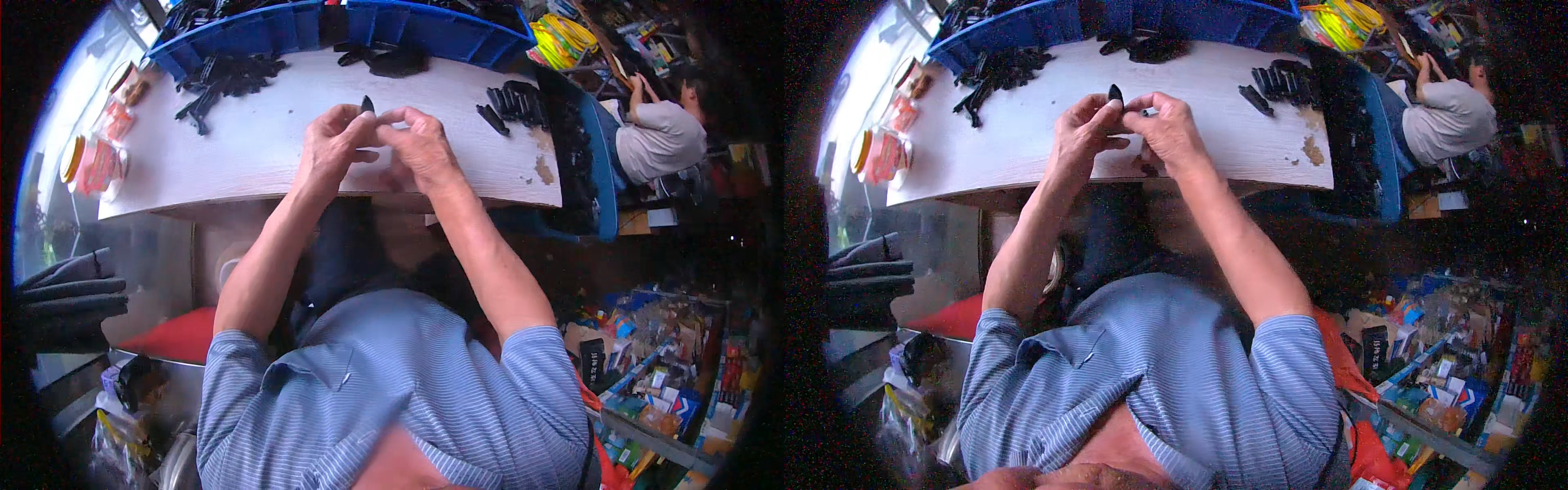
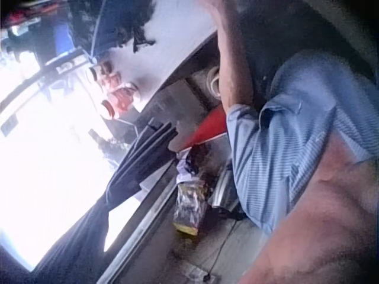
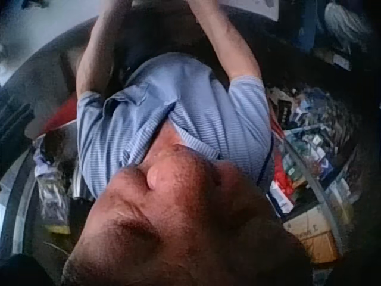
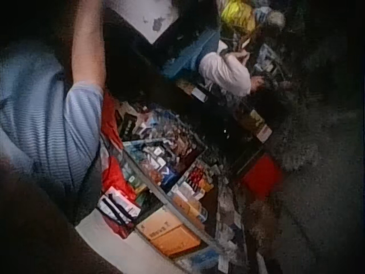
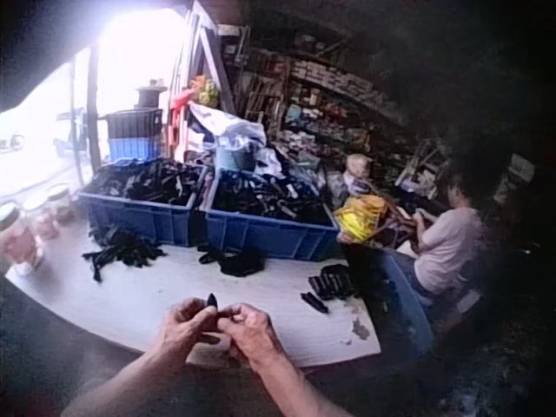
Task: The person assembles plastic components by repeatedly picking up small parts from the desk, fitting them together by hand, and placing the assembled components on the desk.
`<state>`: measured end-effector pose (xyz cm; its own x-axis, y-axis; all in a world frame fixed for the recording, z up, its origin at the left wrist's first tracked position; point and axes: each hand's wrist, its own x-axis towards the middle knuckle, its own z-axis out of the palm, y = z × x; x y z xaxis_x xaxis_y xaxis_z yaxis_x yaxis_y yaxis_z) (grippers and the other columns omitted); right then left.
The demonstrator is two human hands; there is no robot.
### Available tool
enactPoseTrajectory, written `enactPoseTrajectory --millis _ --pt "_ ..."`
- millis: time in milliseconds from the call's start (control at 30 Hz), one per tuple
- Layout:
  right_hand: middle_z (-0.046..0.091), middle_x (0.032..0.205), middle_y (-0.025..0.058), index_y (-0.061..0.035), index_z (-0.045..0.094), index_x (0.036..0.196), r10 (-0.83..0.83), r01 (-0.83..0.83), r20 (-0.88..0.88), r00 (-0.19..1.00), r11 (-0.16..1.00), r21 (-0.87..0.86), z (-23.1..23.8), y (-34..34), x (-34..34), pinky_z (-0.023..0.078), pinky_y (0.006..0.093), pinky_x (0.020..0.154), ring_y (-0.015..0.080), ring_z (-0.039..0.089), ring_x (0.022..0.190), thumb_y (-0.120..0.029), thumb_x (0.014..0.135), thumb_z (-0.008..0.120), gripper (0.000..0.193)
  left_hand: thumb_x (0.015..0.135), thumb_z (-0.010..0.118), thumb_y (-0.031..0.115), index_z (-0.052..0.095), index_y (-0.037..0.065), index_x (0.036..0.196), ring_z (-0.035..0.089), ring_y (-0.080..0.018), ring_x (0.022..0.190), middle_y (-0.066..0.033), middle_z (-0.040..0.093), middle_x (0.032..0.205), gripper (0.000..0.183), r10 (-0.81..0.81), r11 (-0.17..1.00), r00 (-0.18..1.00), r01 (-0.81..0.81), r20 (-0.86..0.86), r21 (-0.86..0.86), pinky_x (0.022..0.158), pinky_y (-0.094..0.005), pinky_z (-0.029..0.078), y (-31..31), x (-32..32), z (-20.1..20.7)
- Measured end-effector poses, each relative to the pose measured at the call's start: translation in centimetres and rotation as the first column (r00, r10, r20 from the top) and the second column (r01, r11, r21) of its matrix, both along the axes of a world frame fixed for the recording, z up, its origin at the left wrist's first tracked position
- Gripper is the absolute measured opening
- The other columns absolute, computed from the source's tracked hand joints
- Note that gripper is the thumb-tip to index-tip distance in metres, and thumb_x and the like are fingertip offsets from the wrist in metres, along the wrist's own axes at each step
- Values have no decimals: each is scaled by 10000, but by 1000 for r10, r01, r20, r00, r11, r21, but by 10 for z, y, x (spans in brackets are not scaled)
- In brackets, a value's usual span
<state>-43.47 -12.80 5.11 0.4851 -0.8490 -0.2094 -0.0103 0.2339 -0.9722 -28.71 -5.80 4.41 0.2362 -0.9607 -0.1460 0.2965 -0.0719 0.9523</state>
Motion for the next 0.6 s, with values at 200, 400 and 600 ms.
enactPoseTrajectory --millis 200,400,600 --pt "612 676 24 -50 655 907 -64 65 25 998 997 -38 -10 -12 -12 413 286 385 105 483 431 -270 854 796 266 983 671 169 668 13 1189 706 -160 891 -81 735 1027 259 233 960 754 -77 614 -270 738 -286 556 -6 15 -18" --pt "599 648 50 -8 642 917 -167 177 -136 977 982 64 -10 -11 -3 473 329 381 127 499 419 -271 881 778 299 834 674 118 723 119 1109 674 -305 983 -69 749 1015 279 295 913 202 231 934 -338 862 -419 533 -13 27 -33" --pt "540 600 4 -39 643 861 -129 117 -299 946 992 -57 -9 -10 6 492 306 373 89 450 388 -247 890 765 243 807 654 155 709 129 1025 671 -278 966 -52 739 944 227 265 896 139 330 954 -297 859 -411 528 -20 38 -31"
